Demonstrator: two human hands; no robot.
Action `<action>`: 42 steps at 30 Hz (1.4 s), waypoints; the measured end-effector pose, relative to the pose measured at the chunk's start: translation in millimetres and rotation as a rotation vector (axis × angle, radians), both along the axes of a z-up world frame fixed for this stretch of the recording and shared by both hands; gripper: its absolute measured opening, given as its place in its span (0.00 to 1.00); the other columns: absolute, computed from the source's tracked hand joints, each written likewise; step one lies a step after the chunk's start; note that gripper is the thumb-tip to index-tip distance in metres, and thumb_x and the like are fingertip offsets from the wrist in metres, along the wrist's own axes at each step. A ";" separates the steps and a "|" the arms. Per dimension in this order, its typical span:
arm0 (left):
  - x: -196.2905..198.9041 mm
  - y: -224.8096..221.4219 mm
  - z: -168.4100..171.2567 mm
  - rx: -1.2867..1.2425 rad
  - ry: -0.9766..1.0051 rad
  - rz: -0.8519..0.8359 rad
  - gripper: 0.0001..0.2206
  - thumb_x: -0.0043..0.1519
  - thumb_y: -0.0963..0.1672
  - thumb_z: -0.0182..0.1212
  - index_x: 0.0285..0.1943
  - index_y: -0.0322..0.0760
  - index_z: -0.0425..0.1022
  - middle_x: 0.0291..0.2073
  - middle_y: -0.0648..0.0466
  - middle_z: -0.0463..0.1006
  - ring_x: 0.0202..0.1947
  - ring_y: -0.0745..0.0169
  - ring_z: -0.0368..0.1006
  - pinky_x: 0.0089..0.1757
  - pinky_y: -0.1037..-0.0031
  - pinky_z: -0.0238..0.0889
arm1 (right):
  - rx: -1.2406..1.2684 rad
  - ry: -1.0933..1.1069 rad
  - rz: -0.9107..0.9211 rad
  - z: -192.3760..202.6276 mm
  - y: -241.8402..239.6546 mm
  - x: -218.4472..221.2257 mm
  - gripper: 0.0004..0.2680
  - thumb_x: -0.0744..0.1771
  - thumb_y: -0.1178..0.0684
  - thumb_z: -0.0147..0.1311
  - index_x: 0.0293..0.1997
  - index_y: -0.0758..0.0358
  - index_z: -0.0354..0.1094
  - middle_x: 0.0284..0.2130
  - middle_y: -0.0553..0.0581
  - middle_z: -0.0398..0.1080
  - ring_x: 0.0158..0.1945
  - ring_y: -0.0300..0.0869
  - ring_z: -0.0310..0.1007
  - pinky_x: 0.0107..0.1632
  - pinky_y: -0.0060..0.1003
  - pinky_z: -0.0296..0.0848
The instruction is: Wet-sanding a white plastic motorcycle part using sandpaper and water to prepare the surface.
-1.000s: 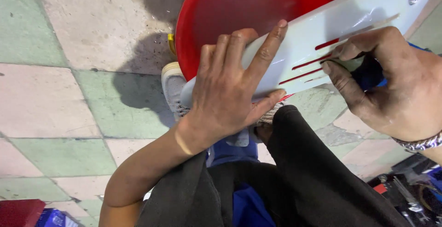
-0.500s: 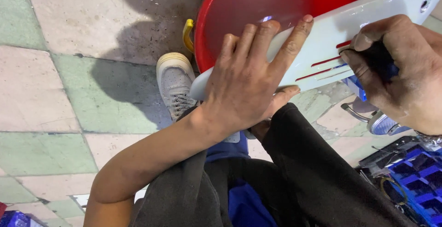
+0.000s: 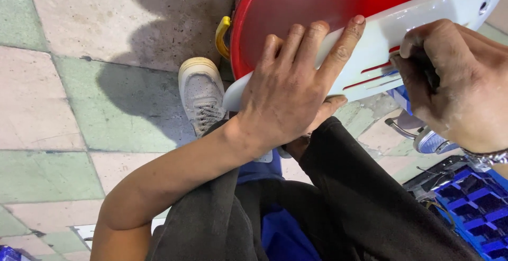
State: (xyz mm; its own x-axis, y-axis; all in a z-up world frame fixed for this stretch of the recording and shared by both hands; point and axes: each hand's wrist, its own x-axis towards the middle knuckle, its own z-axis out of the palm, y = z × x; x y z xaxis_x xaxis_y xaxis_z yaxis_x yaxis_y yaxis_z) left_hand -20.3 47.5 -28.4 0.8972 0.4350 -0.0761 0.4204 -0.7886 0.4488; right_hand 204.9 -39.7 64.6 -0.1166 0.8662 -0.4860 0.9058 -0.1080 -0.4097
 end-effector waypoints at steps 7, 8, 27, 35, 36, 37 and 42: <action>-0.9 -1.6 -2.5 0.000 -0.013 0.004 0.55 0.58 0.71 0.80 0.80 0.45 0.50 0.60 0.52 0.71 0.58 0.58 0.71 0.50 0.67 0.66 | 0.068 -0.154 -0.176 -5.1 -28.7 -9.3 0.08 0.78 0.68 0.67 0.53 0.73 0.67 0.40 0.60 0.74 0.34 0.45 0.68 0.36 0.39 0.66; -1.0 -2.2 -3.0 0.003 -0.006 -0.002 0.56 0.59 0.71 0.79 0.80 0.45 0.49 0.61 0.52 0.71 0.59 0.57 0.72 0.50 0.67 0.66 | 0.087 -0.145 -0.205 -6.1 -31.2 -10.1 0.08 0.78 0.69 0.66 0.53 0.74 0.66 0.43 0.61 0.75 0.36 0.45 0.71 0.36 0.39 0.68; -3.8 -5.7 -6.4 -0.051 -0.002 0.000 0.57 0.57 0.72 0.79 0.81 0.45 0.47 0.61 0.52 0.70 0.60 0.56 0.71 0.50 0.66 0.67 | 0.049 0.329 -0.613 -21.4 -32.7 -0.2 0.16 0.77 0.77 0.57 0.56 0.72 0.47 0.48 0.69 0.64 0.56 0.57 0.79 0.58 0.42 0.74; -4.0 -8.5 -8.2 -0.077 -0.024 0.025 0.57 0.58 0.71 0.80 0.81 0.47 0.47 0.62 0.53 0.70 0.59 0.60 0.71 0.51 0.67 0.67 | 0.018 0.251 -0.742 -9.7 -21.0 -29.7 0.14 0.75 0.73 0.57 0.53 0.71 0.47 0.45 0.71 0.69 0.52 0.52 0.75 0.61 0.41 0.71; -3.9 -7.9 -7.6 -0.078 -0.025 0.024 0.57 0.58 0.71 0.80 0.81 0.47 0.47 0.62 0.53 0.70 0.59 0.60 0.71 0.51 0.67 0.67 | 0.017 0.250 -0.742 -9.1 -18.0 -32.4 0.14 0.75 0.73 0.57 0.53 0.71 0.47 0.45 0.71 0.69 0.52 0.52 0.75 0.61 0.41 0.71; -3.8 -7.2 -7.0 -0.078 -0.028 0.025 0.56 0.57 0.70 0.80 0.81 0.47 0.47 0.61 0.53 0.70 0.57 0.60 0.71 0.50 0.67 0.67 | 0.005 0.271 -0.770 -8.5 -15.0 -35.0 0.15 0.74 0.74 0.55 0.52 0.71 0.46 0.44 0.71 0.66 0.49 0.52 0.76 0.56 0.40 0.73; -3.8 -6.8 -8.0 -0.113 -0.034 0.021 0.56 0.58 0.70 0.79 0.81 0.47 0.47 0.62 0.53 0.70 0.59 0.59 0.71 0.51 0.67 0.68 | -0.049 0.160 -0.745 1.6 0.2 -42.9 0.13 0.74 0.71 0.57 0.50 0.73 0.49 0.42 0.71 0.71 0.46 0.50 0.77 0.46 0.37 0.72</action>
